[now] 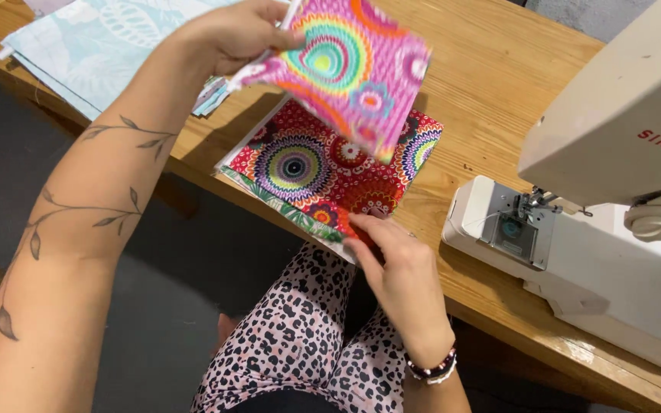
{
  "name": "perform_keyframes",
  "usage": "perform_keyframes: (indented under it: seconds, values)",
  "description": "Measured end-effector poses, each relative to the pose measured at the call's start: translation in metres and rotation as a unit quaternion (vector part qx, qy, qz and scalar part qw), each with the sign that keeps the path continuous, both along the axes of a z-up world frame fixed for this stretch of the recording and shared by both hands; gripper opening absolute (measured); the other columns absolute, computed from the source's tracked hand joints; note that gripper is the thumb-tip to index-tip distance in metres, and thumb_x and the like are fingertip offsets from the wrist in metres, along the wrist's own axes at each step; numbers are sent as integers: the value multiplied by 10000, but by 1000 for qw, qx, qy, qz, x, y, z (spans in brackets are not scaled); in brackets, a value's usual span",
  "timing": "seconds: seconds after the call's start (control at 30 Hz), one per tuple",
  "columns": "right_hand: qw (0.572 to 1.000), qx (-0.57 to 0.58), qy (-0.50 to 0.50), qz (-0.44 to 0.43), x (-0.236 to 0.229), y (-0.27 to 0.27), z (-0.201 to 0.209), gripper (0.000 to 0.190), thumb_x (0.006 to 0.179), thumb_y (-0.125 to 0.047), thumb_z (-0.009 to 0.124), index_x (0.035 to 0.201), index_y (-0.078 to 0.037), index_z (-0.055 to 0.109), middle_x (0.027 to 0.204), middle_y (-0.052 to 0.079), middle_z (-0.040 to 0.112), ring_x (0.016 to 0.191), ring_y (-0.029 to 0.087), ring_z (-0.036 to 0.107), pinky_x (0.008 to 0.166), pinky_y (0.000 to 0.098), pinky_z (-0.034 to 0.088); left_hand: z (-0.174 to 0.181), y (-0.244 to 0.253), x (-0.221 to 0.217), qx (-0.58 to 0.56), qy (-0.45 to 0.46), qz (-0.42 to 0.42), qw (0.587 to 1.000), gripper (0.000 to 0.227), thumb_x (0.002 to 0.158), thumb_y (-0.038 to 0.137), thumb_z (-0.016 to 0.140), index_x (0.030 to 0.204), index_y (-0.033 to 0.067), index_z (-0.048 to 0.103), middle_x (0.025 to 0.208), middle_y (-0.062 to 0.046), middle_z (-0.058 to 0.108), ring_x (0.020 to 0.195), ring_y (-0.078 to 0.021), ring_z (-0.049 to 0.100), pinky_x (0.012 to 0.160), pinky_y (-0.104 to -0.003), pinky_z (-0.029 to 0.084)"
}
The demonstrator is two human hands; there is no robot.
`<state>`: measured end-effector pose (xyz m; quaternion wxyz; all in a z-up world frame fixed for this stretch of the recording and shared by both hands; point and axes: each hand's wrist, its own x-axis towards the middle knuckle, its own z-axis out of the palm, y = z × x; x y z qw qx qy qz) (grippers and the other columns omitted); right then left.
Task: Trimming fabric and organizing small sewn pouches at a sewing workstation
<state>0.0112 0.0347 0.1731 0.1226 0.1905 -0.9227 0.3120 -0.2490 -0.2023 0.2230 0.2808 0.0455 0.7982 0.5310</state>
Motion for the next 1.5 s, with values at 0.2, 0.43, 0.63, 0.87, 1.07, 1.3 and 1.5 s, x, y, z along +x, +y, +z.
perform_keyframes:
  seconds: [0.2,0.43,0.63,0.87,1.07,1.3,1.5]
  values:
    - [1000,16,2,-8,-5,0,1,219,931,-176,670,1103,-67,751,1087,99,770,1075,282,713,1010,396,502,-6,-14,3,38,68,-37,996,200,1066,249,525,1173,106,615,1040,-45,749,843,-76,706,629,-204,585]
    - [990,90,-82,-72,-6,-8,14,212,897,-219,621,1038,-114,739,1038,64,772,963,289,699,788,433,512,-6,-16,15,26,82,-58,995,230,1042,244,536,1210,116,627,1058,-39,755,847,-86,711,569,-195,483]
    - [969,201,-91,-112,-5,-22,14,357,881,-244,598,1224,-145,616,999,83,687,869,378,663,592,575,516,-6,-14,17,63,60,-67,994,258,1034,243,527,1224,86,601,1121,-81,755,959,-160,754,690,-241,635]
    - [977,167,16,-130,-10,-15,-1,84,940,-237,652,1006,-200,691,757,84,697,682,355,667,525,472,443,-11,-18,15,77,60,-81,992,239,1041,234,526,1203,83,618,1101,-88,764,900,-178,764,576,-216,601]
    - [982,108,132,-85,4,-28,-3,181,955,-109,692,1127,-121,747,1020,87,790,827,196,774,751,320,649,-3,-18,23,68,65,-76,993,294,1012,274,532,1228,87,600,1159,-74,746,1006,-169,743,778,-304,650]
    - [975,132,168,-59,12,-46,-14,227,957,-131,684,1180,-107,716,1096,16,745,931,201,690,699,357,531,-18,-12,27,67,8,-78,995,224,1049,243,514,1158,61,586,1100,-103,752,985,-193,750,742,-327,641]
    - [961,80,263,-6,10,-49,-34,86,985,-94,644,1006,-13,667,1003,172,750,779,243,737,569,315,608,-40,-7,29,37,-46,-58,997,228,1029,284,532,1166,106,569,1099,-66,753,991,-201,733,825,-366,607]
